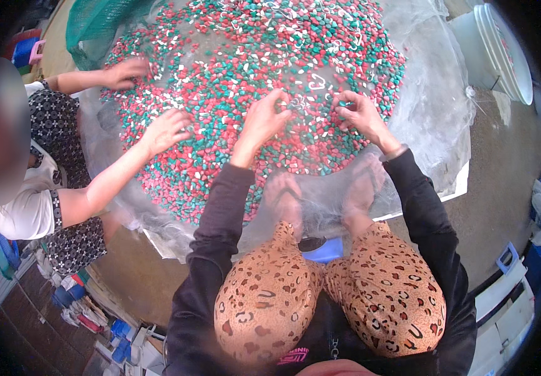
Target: The person sits on a low stool and sorts small red, green, and white plastic pieces by hand from a large pile on a plastic sheet. They pick up individual pieces and place them into nearby green baskets while another person works alongside.
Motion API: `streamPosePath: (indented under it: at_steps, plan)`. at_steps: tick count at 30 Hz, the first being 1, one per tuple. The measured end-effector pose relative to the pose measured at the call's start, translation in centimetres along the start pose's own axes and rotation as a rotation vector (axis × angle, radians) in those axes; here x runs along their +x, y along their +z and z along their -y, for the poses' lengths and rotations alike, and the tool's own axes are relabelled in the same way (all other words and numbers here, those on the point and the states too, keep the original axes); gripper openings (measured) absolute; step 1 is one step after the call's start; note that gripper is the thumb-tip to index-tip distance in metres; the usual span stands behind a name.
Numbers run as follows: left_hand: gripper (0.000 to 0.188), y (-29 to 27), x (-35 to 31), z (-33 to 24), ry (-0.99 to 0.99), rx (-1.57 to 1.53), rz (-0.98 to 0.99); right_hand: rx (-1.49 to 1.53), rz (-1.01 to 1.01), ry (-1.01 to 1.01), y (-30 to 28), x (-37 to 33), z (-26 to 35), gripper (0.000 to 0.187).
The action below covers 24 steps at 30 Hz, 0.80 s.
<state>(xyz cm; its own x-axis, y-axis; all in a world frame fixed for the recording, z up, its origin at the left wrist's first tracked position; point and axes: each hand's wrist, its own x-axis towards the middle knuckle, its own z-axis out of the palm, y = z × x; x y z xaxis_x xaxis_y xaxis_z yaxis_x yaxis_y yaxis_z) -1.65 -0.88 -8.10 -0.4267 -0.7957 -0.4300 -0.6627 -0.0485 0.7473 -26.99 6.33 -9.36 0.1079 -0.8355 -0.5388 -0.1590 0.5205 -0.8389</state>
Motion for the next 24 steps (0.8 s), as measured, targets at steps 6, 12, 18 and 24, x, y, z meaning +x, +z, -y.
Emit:
streamPosePath:
  at_steps: [6, 12, 18, 24]
  plan:
    - [0.017, -3.8, -2.1, -0.8, 0.023, -0.292, 0.028, -0.403, -0.084, -0.322, 0.8, -0.8, 2.6, 0.062]
    - [0.035, -4.0, -2.1, -2.0, 0.159, 0.404, -0.298, -0.986, -0.151, -0.639, 4.8, 2.7, 1.8, 0.055]
    - [0.035, -4.6, -2.4, -1.6, 0.233, 0.345, -0.315, -1.161, -0.145, -0.473, 6.8, 5.3, 1.9, 0.027]
    - [0.033, -3.3, -1.9, 0.1, 0.151, 0.082, 0.000, -0.340, -0.083, -0.193, 2.6, 2.6, 2.9, 0.036]
